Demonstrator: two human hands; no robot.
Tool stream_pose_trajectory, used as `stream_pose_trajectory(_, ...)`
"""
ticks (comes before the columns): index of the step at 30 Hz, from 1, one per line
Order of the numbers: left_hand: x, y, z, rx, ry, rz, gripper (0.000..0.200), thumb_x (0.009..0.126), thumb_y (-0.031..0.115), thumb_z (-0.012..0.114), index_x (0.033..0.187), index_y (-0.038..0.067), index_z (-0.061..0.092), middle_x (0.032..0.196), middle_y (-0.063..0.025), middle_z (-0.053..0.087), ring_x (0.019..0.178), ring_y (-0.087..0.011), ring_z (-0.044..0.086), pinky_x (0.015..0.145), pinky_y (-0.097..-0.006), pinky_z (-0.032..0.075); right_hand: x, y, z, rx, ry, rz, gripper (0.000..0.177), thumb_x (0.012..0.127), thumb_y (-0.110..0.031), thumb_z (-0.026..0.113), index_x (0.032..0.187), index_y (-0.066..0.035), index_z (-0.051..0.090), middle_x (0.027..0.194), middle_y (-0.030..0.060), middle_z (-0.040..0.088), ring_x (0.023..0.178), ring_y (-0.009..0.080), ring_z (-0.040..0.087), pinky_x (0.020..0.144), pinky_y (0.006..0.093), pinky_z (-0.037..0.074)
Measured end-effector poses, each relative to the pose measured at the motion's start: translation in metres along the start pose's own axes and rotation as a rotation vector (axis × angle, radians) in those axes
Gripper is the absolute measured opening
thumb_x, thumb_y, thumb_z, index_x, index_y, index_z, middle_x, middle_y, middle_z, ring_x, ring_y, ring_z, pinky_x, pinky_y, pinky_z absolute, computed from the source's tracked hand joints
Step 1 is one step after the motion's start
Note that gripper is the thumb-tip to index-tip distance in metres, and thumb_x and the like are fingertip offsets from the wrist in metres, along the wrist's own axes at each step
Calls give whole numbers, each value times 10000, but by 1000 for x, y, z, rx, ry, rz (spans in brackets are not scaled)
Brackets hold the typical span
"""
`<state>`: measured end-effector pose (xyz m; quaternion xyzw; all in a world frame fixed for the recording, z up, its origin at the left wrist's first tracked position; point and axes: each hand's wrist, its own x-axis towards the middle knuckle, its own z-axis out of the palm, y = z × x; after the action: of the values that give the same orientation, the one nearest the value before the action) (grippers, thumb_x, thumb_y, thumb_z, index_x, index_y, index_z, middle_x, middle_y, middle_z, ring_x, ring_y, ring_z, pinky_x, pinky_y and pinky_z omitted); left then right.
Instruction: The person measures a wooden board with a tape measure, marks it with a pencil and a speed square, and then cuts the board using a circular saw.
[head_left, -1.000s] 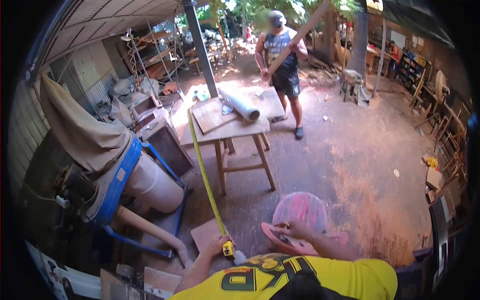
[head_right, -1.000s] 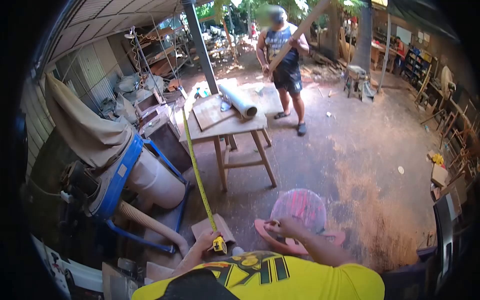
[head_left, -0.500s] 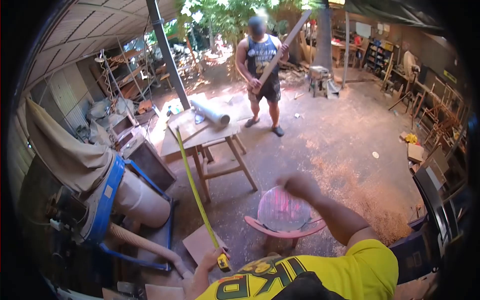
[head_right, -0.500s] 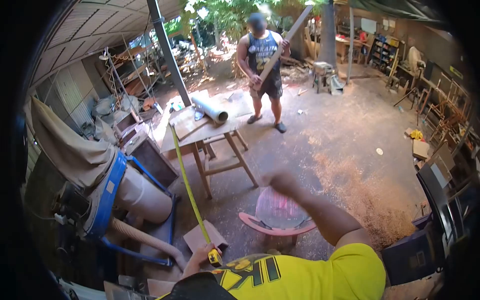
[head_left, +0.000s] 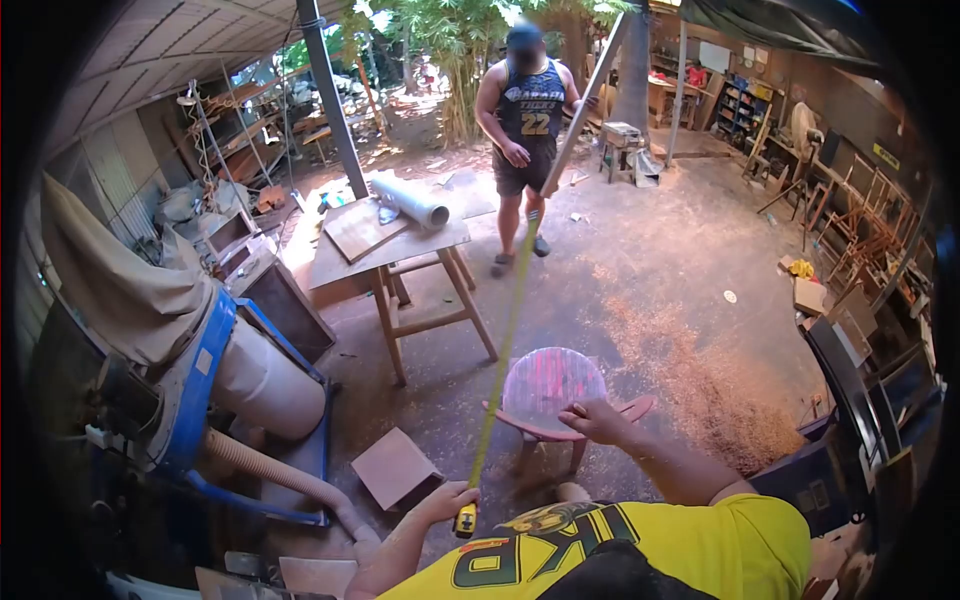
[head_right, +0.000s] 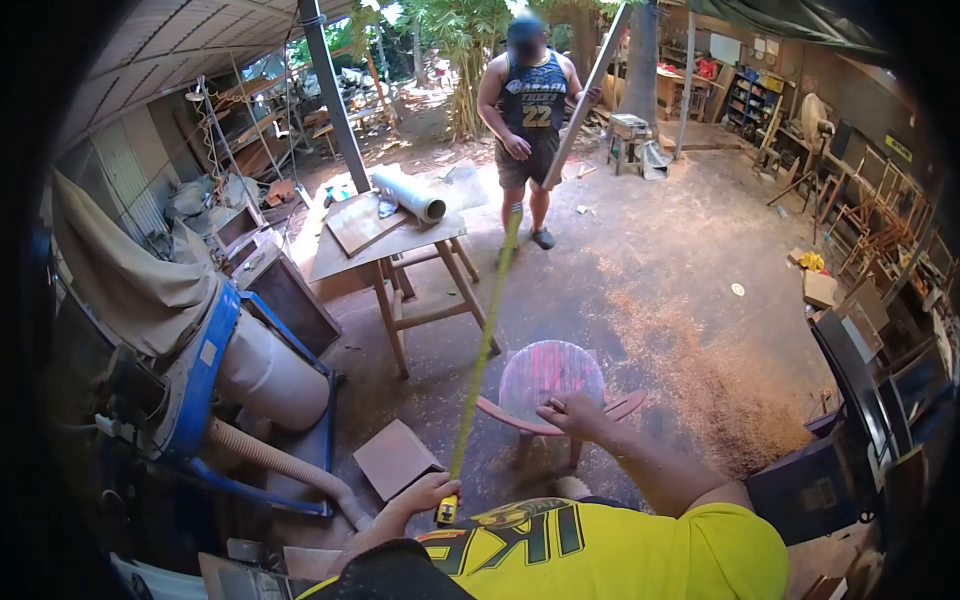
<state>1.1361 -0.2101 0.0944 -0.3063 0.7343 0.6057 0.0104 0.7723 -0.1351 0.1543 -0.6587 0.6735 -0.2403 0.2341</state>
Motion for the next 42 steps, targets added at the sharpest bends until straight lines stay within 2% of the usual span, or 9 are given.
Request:
stream_pose_trajectory(2,14,16,13,10,-30,-3,327,960,295,479,854,23,625,779,-46,650,748,-152,600,716,-308,469,6,-10,14,629,155,82,323,918,-356,572,926,-43,652,614,18,517,580,94,484,530,274,401)
stream_pose_trajectory(8,58,85,52,99,-118,-72,326,966,296,491,834,31,626,762,-32,617,744,-137,552,713,-303,455,14,1,-24,1007,58,222,306,936,-316,557,952,-23,641,613,-43,467,508,47,416,461,216,307)
stream_pose_trajectory(11,85,100,70,13,-113,-107,312,966,290,493,840,36,623,773,-12,610,741,-113,543,714,-288,451,14,34,-44,1147,44,128,277,950,-288,539,904,-36,646,588,-48,456,478,44,392,435,217,281)
stream_pose_trajectory(21,121,117,147,-427,2,-305,228,923,293,559,959,70,589,834,2,575,769,-83,547,685,-244,455,35,146,-108,1225,141,165,273,950,-240,522,803,-37,630,521,-21,438,418,73,384,390,250,266)
stream_pose_trajectory(27,94,125,187,-657,183,-315,329,972,304,451,913,38,634,820,-45,626,719,-120,601,650,-269,491,52,175,-125,1116,158,86,268,963,-233,500,815,-50,629,498,-23,416,375,75,343,369,238,254)
stream_pose_trajectory(33,70,102,226,-680,278,-337,336,972,312,467,947,23,637,829,-48,629,745,-110,602,675,-260,488,30,137,-115,1205,-107,46,248,959,-245,517,929,-21,617,553,-38,394,408,70,346,377,224,251)
stream_pose_trajectory(37,34,69,264,-756,383,-281,345,984,290,444,944,-11,608,801,-83,625,684,-168,628,635,-287,529,13,99,-101,999,-176,-57,244,946,-253,542,979,-23,619,607,-20,466,475,69,419,423,228,307)
stream_pose_trajectory(39,8,28,303,-988,672,-229,335,978,286,452,934,-10,603,790,-93,620,675,-172,621,631,-294,530,1,74,-94,846,-112,-182,240,936,-239,561,1015,-18,612,664,-11,515,557,68,484,490,230,370)
stream_pose_trajectory(42,-58,107,350,-1215,812,-186,313,963,295,485,971,1,591,869,-74,589,754,-139,566,714,-259,469,-25,27,-93,918,-29,-239,228,927,-202,578,1030,0,597,736,3,563,660,68,536,570,222,420)
